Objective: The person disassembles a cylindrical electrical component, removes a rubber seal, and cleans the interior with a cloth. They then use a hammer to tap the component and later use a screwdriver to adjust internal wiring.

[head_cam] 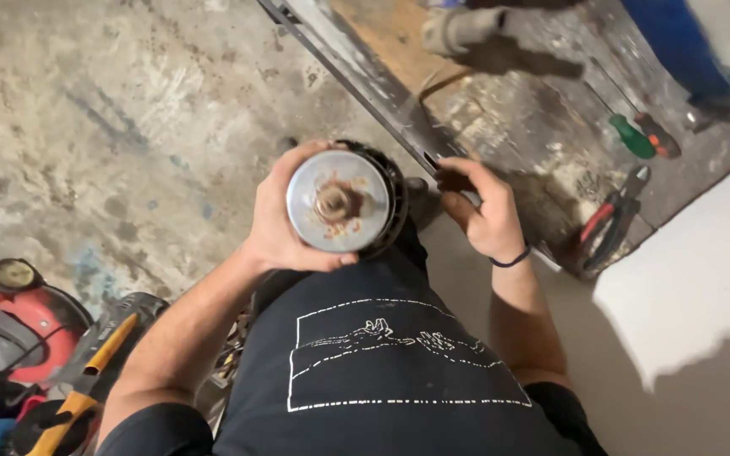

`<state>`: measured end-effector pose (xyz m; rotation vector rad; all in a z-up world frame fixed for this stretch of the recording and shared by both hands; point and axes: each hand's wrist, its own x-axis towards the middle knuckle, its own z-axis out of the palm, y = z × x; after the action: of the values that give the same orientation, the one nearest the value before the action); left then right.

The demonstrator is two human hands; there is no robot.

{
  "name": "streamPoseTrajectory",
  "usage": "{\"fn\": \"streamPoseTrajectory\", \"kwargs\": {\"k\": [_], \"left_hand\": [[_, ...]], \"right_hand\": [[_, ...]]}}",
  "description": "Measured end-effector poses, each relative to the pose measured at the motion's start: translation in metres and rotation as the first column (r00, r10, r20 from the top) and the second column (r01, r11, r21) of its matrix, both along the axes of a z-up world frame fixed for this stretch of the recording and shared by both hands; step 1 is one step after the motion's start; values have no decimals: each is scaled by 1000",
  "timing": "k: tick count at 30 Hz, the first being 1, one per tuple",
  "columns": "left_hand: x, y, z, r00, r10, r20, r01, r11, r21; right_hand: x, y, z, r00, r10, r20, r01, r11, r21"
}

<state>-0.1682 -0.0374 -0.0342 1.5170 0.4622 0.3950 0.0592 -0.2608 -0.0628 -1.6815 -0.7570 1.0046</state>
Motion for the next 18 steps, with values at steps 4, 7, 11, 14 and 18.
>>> {"fn": "streamPoseTrajectory", "kwargs": {"k": [4,7,11,14,18], "left_hand": [[-40,41,-3,994,-102,48,82,946,314],[-79,73,-8,990,-127,68,89,907,411],[-141,118,-19,993,-62,97,23,930,366],[-179,148,-28,996,52,65,-70,950,303],[-217,170,-55,978,208,4,-207,975,80]], "right_hand": [[-37,34,-15,996,84,36,-81,993,-81],[-81,77,-25,992,123,-7,-122,986,-117],[-145,158,-23,958,278,64,-276,960,-39],[-193,192,-21,949,313,15,-314,948,44],[-225,224,-38,949,309,69,-302,949,-96]]}}
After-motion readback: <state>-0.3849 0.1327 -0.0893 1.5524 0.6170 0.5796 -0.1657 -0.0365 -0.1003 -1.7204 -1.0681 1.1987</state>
